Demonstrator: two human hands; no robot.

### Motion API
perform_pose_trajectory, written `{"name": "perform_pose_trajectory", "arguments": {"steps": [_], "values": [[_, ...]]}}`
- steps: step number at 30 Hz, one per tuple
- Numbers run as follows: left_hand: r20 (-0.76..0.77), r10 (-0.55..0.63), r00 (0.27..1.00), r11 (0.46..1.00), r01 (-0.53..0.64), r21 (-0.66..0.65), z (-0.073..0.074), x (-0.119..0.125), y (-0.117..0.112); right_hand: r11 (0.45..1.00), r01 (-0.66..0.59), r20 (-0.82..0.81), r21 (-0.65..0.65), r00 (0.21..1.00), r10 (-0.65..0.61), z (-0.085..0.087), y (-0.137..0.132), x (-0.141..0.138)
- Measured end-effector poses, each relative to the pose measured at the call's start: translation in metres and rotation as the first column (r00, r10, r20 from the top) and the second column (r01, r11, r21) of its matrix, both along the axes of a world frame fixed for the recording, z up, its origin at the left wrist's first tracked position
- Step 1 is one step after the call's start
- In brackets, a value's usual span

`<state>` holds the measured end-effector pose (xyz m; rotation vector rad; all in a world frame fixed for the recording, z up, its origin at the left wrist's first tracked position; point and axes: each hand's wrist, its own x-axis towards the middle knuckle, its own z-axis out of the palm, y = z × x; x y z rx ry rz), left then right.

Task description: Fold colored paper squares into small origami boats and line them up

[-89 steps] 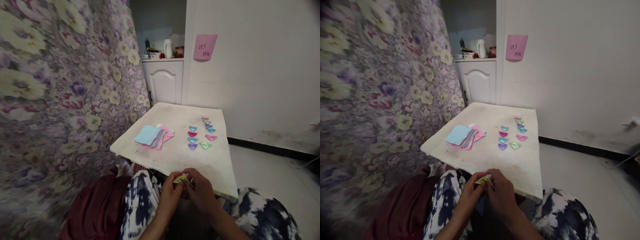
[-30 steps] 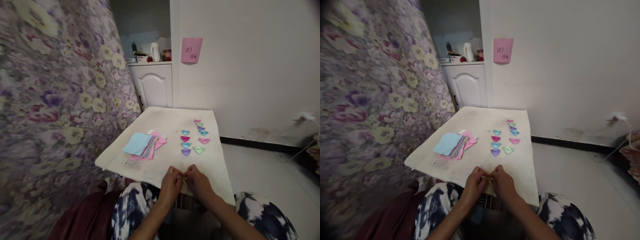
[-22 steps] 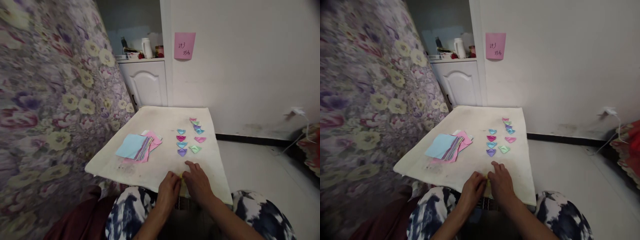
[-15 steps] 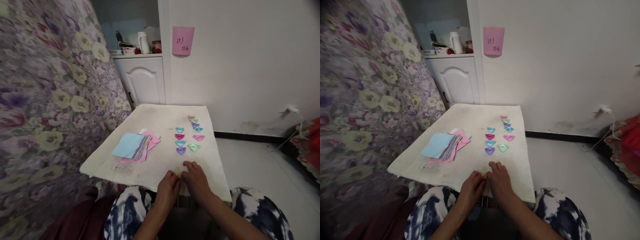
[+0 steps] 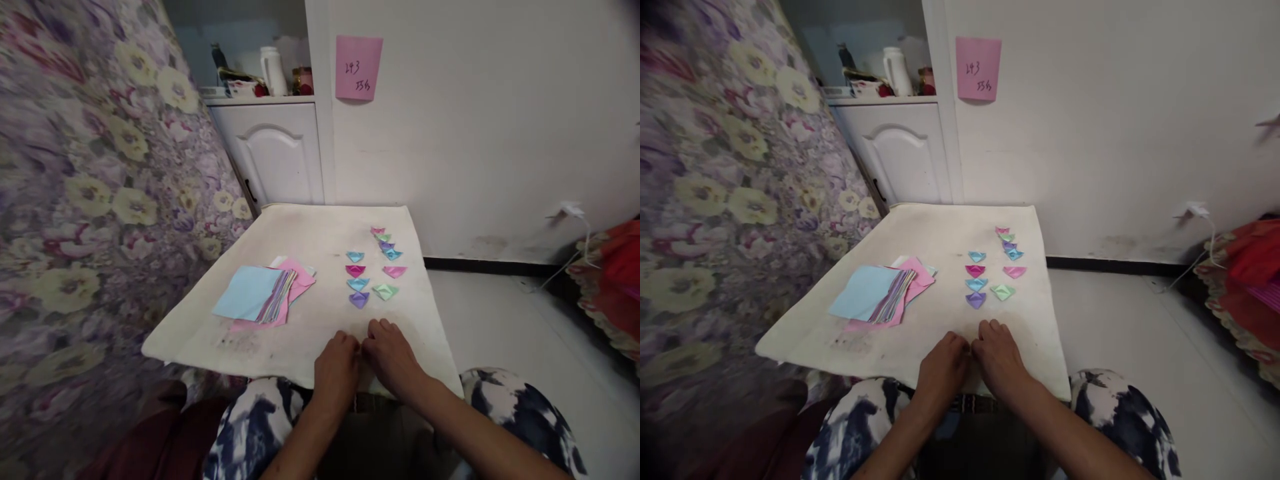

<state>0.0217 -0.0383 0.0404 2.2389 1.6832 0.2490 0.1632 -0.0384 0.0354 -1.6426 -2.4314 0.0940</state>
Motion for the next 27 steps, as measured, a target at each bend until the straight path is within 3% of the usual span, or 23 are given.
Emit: {"name": "perform_pose_trajectory", "arguments": {"steps": [8, 17, 19, 23, 27], "values": [[-0.144, -0.036, 0.989, 0.999, 0.035, -0.009, 0.006, 0.011, 0.007, 1.000, -0.014, 0.007, 0.005, 1.000, 0.014, 0.006, -0.001, 0.001], [-0.115, -0.077, 0.990, 0.997, 0.074, -0.029, 0.000, 0.007, 0.008, 0.996, -0.019, -0.116, -0.089, 0.993, 0.009, 0.005, 0.003, 0.009], [-0.081, -0.084, 0.993, 0.996, 0.081, -0.041, 0.001, 0.004, 0.008, 0.991, -0.033, -0.205, -0.128, 0.979, 0.006, 0.004, 0.004, 0.019], [0.107, -0.082, 0.991, 0.992, 0.091, -0.083, 0.006, -0.002, 0.009, 0.980, -0.036, -0.485, -0.194, 0.872, -0.064, 0.002, 0.002, 0.032], [0.290, -0.047, 0.956, 0.996, 0.067, -0.059, 0.012, -0.014, 0.012, 0.970, 0.068, -0.412, -0.233, 0.897, -0.162, 0.000, -0.001, 0.029]]}}
